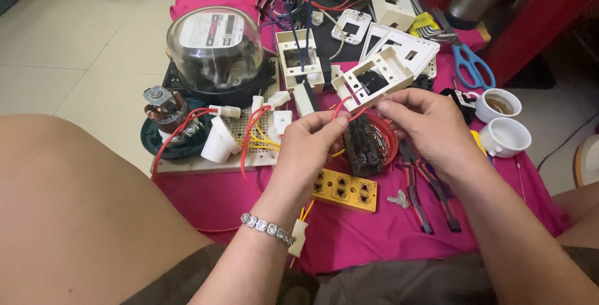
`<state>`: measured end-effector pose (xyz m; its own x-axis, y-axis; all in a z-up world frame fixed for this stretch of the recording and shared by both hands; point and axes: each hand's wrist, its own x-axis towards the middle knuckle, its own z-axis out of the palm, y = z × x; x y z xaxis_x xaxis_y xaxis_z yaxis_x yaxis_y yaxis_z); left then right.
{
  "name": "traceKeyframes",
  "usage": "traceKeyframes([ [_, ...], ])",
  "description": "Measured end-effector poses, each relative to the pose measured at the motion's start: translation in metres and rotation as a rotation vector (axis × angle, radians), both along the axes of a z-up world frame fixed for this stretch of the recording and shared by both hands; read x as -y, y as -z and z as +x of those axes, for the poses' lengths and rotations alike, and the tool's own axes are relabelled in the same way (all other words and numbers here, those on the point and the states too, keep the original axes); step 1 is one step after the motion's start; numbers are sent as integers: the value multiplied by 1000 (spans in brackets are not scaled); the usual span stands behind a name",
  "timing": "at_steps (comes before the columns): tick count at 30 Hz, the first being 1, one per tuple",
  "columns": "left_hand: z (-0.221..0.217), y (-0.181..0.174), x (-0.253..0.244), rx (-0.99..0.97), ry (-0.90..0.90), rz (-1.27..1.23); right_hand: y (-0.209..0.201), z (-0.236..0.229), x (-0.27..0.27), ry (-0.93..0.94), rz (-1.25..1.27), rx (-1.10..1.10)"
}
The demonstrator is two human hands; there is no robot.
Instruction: Connecting electrical wires to various components like meters and circuit breakers on a test board using a screwdriver.
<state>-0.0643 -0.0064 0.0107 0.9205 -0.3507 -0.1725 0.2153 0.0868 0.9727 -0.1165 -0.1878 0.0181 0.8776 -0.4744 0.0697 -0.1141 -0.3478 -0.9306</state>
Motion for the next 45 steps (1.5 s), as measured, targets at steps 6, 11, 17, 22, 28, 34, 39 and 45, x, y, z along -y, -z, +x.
traceKeyframes([
  [6,-2,-4,-1,-4,-27,-23,-13,-7,-4,-13,-92,67],
  [11,0,-2,-3,2,-59,-7,1,-4,3,-24,-104,-16],
  [17,-1,-2,-10,-81,-184,-100,3,-6,12,28,-467,-419],
  [22,6,-3,-9,-51,-253,-105,-3,-18,36,78,-707,-636],
  [28,12,-3,-9,-90,-289,-118,-9,-17,35,104,-658,-795],
  [34,11,10,-4,132,-229,9,-21,-18,-26,-35,-605,-596],
  [39,11,11,-3,275,-268,308,-24,-18,-49,-126,-571,-730],
  [45,7,18,4,288,-40,386,-24,-20,-53,-120,-567,-752],
])
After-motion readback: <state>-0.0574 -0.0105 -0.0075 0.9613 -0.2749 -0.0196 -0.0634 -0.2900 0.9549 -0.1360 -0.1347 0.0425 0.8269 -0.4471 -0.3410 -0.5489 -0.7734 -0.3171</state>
